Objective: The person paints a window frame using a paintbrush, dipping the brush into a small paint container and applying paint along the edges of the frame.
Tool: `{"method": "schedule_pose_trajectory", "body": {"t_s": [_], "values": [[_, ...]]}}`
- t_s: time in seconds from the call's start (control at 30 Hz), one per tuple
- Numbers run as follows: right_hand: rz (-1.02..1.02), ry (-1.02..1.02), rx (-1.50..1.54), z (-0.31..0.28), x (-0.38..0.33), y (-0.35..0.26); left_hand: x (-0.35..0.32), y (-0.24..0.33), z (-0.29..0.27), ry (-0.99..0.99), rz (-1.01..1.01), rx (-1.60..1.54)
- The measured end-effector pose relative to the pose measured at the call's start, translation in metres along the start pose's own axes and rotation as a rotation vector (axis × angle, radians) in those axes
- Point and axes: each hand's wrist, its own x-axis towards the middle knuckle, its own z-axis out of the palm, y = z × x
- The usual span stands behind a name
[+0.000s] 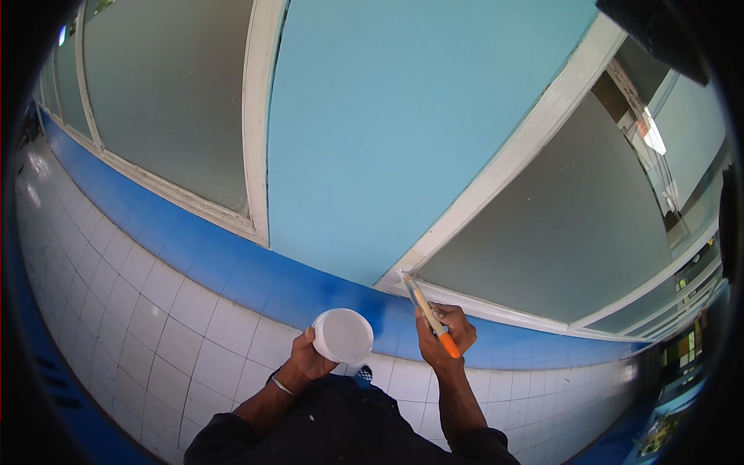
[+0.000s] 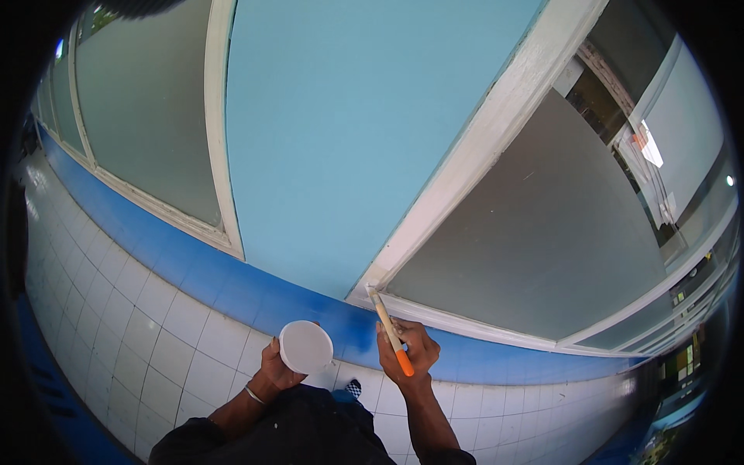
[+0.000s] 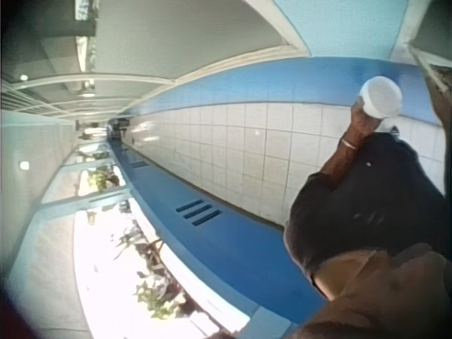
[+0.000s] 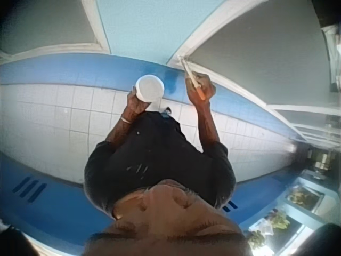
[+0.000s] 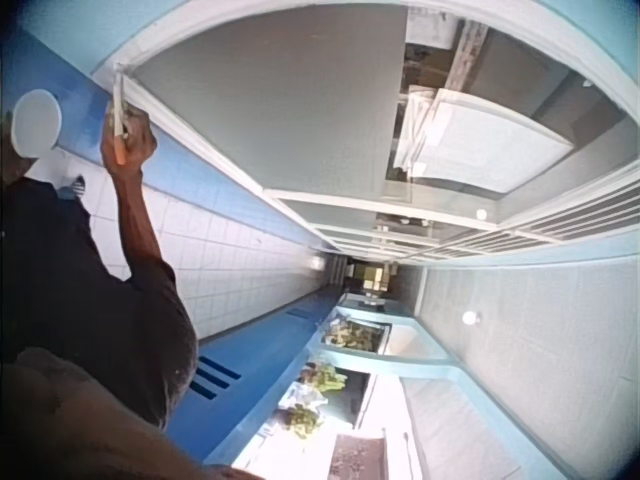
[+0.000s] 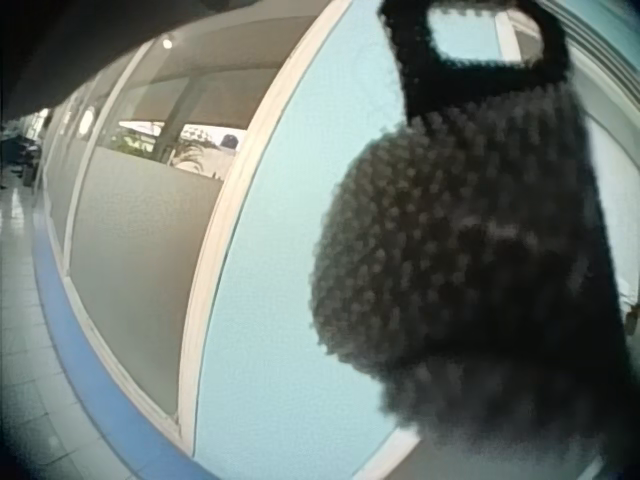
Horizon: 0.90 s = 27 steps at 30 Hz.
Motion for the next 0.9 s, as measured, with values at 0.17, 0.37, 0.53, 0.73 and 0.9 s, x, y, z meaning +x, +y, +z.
{"method": "schedule_pose_trajectory", "body": {"t_s": [0.17, 0.37, 0.53, 0.73, 0.9], "values": [[-0.023, 0.101, -0.046, -0.001, -0.012, 0.0, 0.001, 0.0, 0.0, -0.016, 0.014, 0.024], [-0.004, 0.083, -0.001, 0.011, -0.026, 0.001, 0.001, -0.001, 0.002, -0.028, 0.001, 0.026], [0.131, 0.164, -0.063, 0.007, -0.03, 0.006, 0.001, 0.001, 0.0, -0.039, -0.018, -0.007], [0.058, 0.124, 0.037, 0.008, -0.029, 0.003, 0.003, -0.003, 0.001, -0.045, -0.024, 0.022], [0.114, 0.14, -0.035, 0.003, -0.025, 0.003, 0.003, -0.002, 0.003, -0.002, 0.004, 0.026]]}}
